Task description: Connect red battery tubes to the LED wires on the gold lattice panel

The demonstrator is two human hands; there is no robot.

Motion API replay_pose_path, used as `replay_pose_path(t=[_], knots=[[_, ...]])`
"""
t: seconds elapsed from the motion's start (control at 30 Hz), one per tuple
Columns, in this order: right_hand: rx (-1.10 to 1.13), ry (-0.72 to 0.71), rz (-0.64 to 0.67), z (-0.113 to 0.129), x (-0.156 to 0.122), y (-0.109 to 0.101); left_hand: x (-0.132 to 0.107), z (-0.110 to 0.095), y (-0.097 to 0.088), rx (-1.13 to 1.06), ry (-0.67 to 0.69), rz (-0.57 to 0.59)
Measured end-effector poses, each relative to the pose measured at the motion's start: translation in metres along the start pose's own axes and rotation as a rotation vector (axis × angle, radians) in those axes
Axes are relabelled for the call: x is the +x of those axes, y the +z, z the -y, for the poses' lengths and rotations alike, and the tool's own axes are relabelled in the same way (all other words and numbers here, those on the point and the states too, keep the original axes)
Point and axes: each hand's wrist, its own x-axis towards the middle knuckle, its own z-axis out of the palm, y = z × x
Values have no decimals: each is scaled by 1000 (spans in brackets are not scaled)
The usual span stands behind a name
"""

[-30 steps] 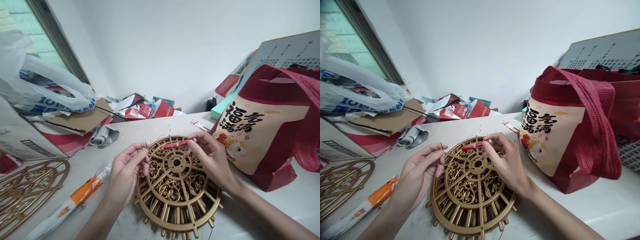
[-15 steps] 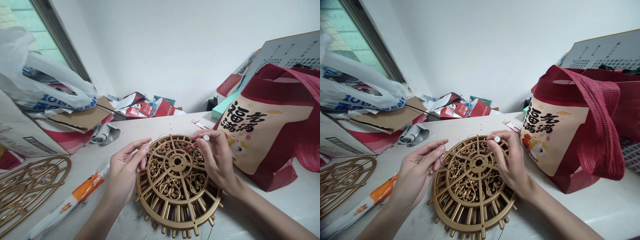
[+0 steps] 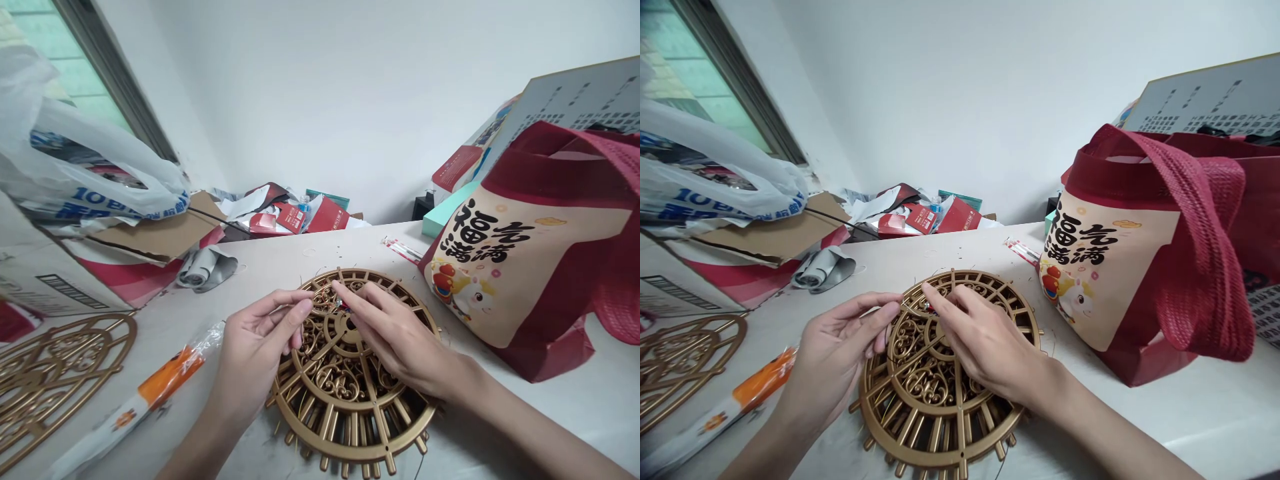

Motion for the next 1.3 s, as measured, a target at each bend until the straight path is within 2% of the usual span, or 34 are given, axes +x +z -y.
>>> replay_pose_path(t=[0.07, 0.2, 0.27, 0.5, 0.93, 1.13, 1.3], knots=[[22, -8, 8, 0, -1, 4, -2, 0, 1, -14, 10, -35], [137, 6, -152, 2, -1, 9, -5, -1, 6, -23, 39, -39], [208, 31, -191, 3, 0, 11, -7, -1, 9, -20, 58, -25], [281, 22, -198, 5, 1, 13, -11, 1, 10, -22, 102, 21], [307, -23, -251, 5, 1, 12, -14, -7, 16, 118, 254, 18], [268, -85, -256, 6, 1, 8, -10, -7, 20, 68, 308, 38], [246, -156, -278, 4, 2, 6, -9, -3, 23, 12, 301, 16]])
